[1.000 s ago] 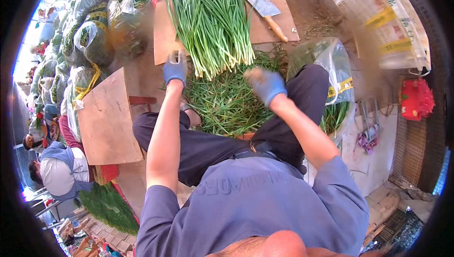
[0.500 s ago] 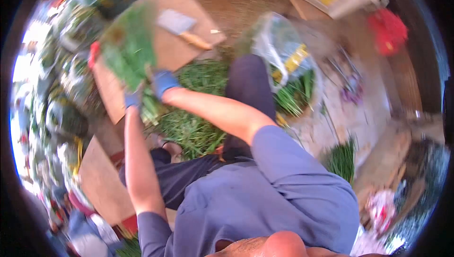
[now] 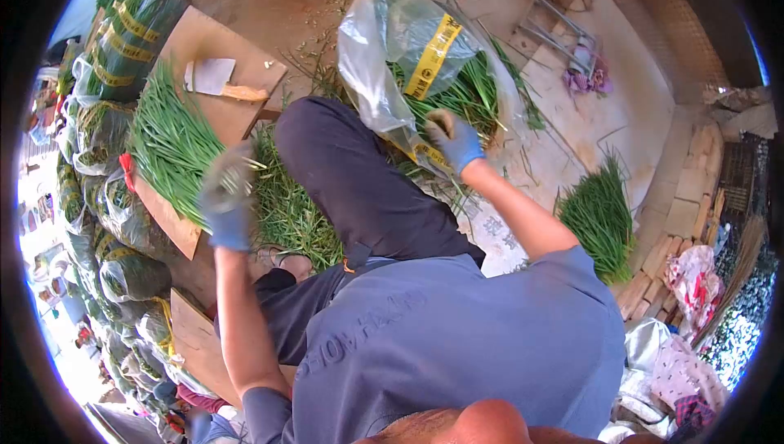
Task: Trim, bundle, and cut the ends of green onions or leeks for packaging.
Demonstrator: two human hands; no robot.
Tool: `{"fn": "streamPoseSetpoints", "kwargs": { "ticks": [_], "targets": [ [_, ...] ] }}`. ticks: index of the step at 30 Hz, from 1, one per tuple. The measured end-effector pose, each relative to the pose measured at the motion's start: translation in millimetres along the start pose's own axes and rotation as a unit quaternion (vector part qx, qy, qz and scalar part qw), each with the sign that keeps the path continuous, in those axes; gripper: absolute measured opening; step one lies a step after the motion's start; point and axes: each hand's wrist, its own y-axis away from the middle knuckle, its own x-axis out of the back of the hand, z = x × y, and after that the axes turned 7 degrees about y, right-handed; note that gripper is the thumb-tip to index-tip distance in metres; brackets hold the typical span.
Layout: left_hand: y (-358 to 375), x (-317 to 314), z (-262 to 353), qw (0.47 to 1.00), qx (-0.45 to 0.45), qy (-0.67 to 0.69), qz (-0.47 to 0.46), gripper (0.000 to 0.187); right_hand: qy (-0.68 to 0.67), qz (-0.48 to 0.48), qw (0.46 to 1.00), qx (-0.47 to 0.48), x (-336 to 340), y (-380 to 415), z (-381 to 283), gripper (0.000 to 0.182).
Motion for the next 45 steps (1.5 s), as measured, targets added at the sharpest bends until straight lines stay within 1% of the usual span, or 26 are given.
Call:
{"fn": "streamPoseSetpoints", "kwargs": {
  "ticks": [1,2,3,4,5,7,8,10,11,13,14,15,17,19,20,22,24,27,28,31,34,35,39,41,42,45],
  "targets": [
    [-5,-40,32,0.993,-0.019,-0.049,-0.103,0.028,0.077,0.044,0.996,0.018,-14,-4,74,0.028],
    [-10,-79,64,0.974,-0.046,-0.089,-0.204,0.032,0.121,0.083,0.989,0.013,-9,-5,102,0.029],
    [-17,-109,49,0.931,-0.140,-0.236,-0.241,0.046,0.155,0.073,0.985,0.031,-3,-15,132,0.033],
    [-22,-139,48,0.874,-0.175,-0.371,-0.261,0.060,0.190,0.063,0.979,0.047,2,-29,154,0.036],
    [-32,-165,53,0.821,-0.091,-0.450,-0.339,0.067,0.250,0.082,0.963,0.052,4,-46,165,0.035],
    [-51,-212,3,0.795,-0.051,-0.498,-0.343,0.062,0.331,0.097,0.936,0.066,8,-77,174,0.034],
    [-62,-224,4,0.775,-0.035,-0.533,-0.339,0.051,0.353,0.096,0.928,0.074,11,-96,174,0.034],
    [-85,-241,-16,0.808,0.039,-0.469,-0.356,0.047,0.325,-0.001,0.944,-0.056,11,-139,189,0.042],
    [-94,-242,-24,0.823,0.076,-0.435,-0.357,0.046,0.296,0.048,0.952,-0.059,16,-157,193,0.046],
    [-104,-237,-18,0.903,0.095,-0.339,-0.246,0.040,0.219,0.122,0.963,-0.099,38,-185,197,0.051],
    [-109,-229,-11,0.959,0.106,-0.083,-0.248,0.040,0.175,0.144,0.965,-0.135,52,-193,201,0.054],
    [-113,-216,2,0.950,0.115,0.179,-0.230,0.040,0.176,0.180,0.961,-0.116,57,-198,220,0.053],
    [-120,-188,52,0.885,0.143,0.387,-0.214,0.036,0.180,0.250,0.949,-0.067,63,-210,253,0.051],
    [-134,-158,79,0.896,0.099,0.339,-0.268,0.044,0.113,0.266,0.956,-0.043,67,-186,222,0.050],
    [-137,-152,82,0.890,0.126,0.357,-0.256,0.047,0.079,0.276,0.958,-0.030,73,-163,195,0.050],
    [-144,-140,88,0.873,0.178,0.393,-0.226,0.052,0.030,0.160,0.986,-0.039,65,-101,132,0.047],
    [-150,-135,84,0.845,0.181,0.438,-0.248,0.055,0.132,0.091,0.976,0.151,31,-60,141,0.058],
    [-150,-139,96,0.847,0.195,0.443,-0.220,0.057,0.303,0.107,0.944,0.070,6,-55,145,0.072],
    [-150,-143,95,0.849,0.189,0.438,-0.226,0.057,0.310,0.059,0.947,0.057,5,-69,154,0.089],
    [-153,-150,93,0.857,0.161,0.429,-0.234,0.057,0.373,0.058,0.926,-0.027,7,-129,183,0.104],
    [-154,-142,86,0.855,0.125,0.423,-0.273,0.057,0.236,-0.015,0.969,-0.074,27,-185,234,0.114],
    [-152,-140,83,0.850,0.114,0.422,-0.293,0.057,0.237,-0.029,0.967,-0.086,30,-198,243,0.114],
    [-150,-140,81,0.862,0.170,0.427,-0.213,0.058,0.269,-0.105,0.950,-0.119,37,-196,217,0.109],
    [-150,-143,82,0.876,0.147,0.385,-0.248,0.058,0.332,-0.133,0.927,-0.112,35,-173,192,0.108],
    [-150,-144,83,0.882,0.138,0.362,-0.267,0.058,0.299,-0.118,0.945,-0.054,39,-160,188,0.114],
    [-147,-151,83,0.884,0.140,0.339,-0.291,0.057,0.177,-0.087,0.979,-0.051,39,-160,214,0.122]
  ]
}}
